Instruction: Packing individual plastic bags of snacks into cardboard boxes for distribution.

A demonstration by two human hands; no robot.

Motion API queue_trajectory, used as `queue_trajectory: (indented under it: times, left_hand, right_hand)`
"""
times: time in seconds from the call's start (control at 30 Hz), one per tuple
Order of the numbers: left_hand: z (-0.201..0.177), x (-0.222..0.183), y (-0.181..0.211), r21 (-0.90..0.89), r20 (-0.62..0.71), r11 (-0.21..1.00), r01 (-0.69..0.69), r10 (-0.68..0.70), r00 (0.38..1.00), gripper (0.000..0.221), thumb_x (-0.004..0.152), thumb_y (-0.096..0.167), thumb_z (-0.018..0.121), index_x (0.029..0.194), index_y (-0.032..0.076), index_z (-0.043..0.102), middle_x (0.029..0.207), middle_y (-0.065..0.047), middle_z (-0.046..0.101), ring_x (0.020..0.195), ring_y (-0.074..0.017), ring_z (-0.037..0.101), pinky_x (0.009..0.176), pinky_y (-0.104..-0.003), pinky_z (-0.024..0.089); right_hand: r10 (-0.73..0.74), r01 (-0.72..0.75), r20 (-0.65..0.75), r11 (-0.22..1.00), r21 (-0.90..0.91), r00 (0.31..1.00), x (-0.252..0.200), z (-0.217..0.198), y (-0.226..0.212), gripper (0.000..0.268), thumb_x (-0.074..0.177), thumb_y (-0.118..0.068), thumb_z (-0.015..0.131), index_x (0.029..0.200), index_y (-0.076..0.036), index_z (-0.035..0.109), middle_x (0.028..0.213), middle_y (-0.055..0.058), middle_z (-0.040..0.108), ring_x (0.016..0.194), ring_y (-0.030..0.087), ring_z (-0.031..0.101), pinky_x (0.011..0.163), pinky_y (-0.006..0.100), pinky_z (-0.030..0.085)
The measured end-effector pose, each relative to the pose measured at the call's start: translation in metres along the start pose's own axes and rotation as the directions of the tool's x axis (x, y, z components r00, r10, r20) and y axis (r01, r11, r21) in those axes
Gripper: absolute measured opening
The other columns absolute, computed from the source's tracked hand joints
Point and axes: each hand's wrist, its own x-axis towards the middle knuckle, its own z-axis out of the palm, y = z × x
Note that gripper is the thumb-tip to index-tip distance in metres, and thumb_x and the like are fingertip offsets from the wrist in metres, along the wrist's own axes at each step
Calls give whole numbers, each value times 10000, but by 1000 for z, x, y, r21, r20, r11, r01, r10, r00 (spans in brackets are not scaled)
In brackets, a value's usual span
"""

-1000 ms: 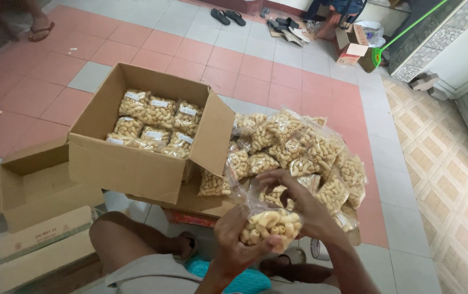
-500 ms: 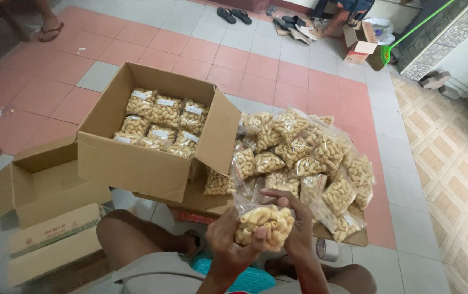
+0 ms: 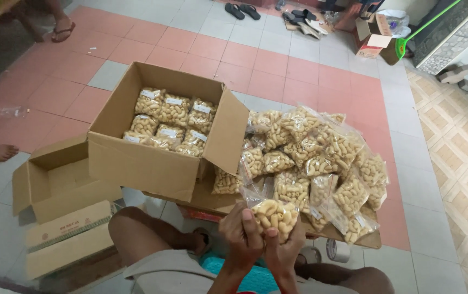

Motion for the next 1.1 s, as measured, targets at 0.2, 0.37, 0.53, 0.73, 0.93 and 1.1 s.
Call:
queue_trajectory:
  times: [0.2, 0.37, 0.53, 0.73, 0.93, 1.1]
  left_hand:
    - [16, -3, -3, -203, -56, 952, 229, -245, 968, 208, 1075, 229, 421, 960, 56, 429, 970, -138, 506, 868, -252, 543, 803, -387, 459]
    - [2, 8, -3, 92, 110, 988, 123, -132, 985, 366, 1067, 428, 428, 1192, 85, 459, 1166, -162, 517, 985, -321, 546, 752, -438, 500]
    - [-14, 40, 15, -143, 427, 954, 262, -179, 886, 770, 1095, 682, 191, 1562, 114, 418, 1642, -194, 348, 1570, -401, 365, 1172, -558, 416]
    - [7, 6, 9, -169, 464, 900, 402, -288, 838, 446, 1082, 471, 397, 1154, 90, 616, 778, -73, 614, 679, -239, 610, 624, -386, 452]
    - [15, -1, 18, -124, 451, 949, 289, -205, 869, 779, 1049, 695, 302, 1310, 12, 570, 1038, -198, 712, 899, -384, 707, 762, -469, 541]
    - [25, -14, -6, 41, 285, 976, 213, -216, 934, 440, 1068, 441, 474, 1121, 29, 621, 798, -166, 688, 694, -385, 680, 590, -462, 488]
  right_hand:
    - [-56, 56, -81, 998, -3, 995, 3, 4, -3, 906, 863, -738, 573, 1308, 50, 609, 1169, 161, 716, 1078, 249, 700, 856, 389, 593]
    - [-63, 51, -148, 995, -83, 987, 16, -4, -10, 857, 866, -784, 511, 1143, 10, 677, 995, 127, 736, 907, 239, 710, 738, 384, 581]
    - [-211, 172, -129, 950, -260, 969, 19, -12, -12, 861, 954, -772, 385, 1074, 15, 712, 924, 149, 745, 835, 294, 727, 708, 427, 558]
    - [-207, 160, -125, 938, -308, 970, 16, -17, -16, 843, 1010, -726, 302, 1076, 6, 715, 958, 181, 733, 859, 349, 713, 717, 460, 525]
    - [-191, 133, -166, 943, -305, 967, 18, -22, 5, 655, 1096, -557, 300, 1043, -16, 665, 881, 158, 707, 764, 310, 649, 651, 433, 469]
    - [-644, 527, 134, 470, -708, 753, 7, -37, 105, 476, 1100, -84, 593, 1488, 135, 426, 1255, 274, 498, 1050, 428, 563, 921, 516, 524]
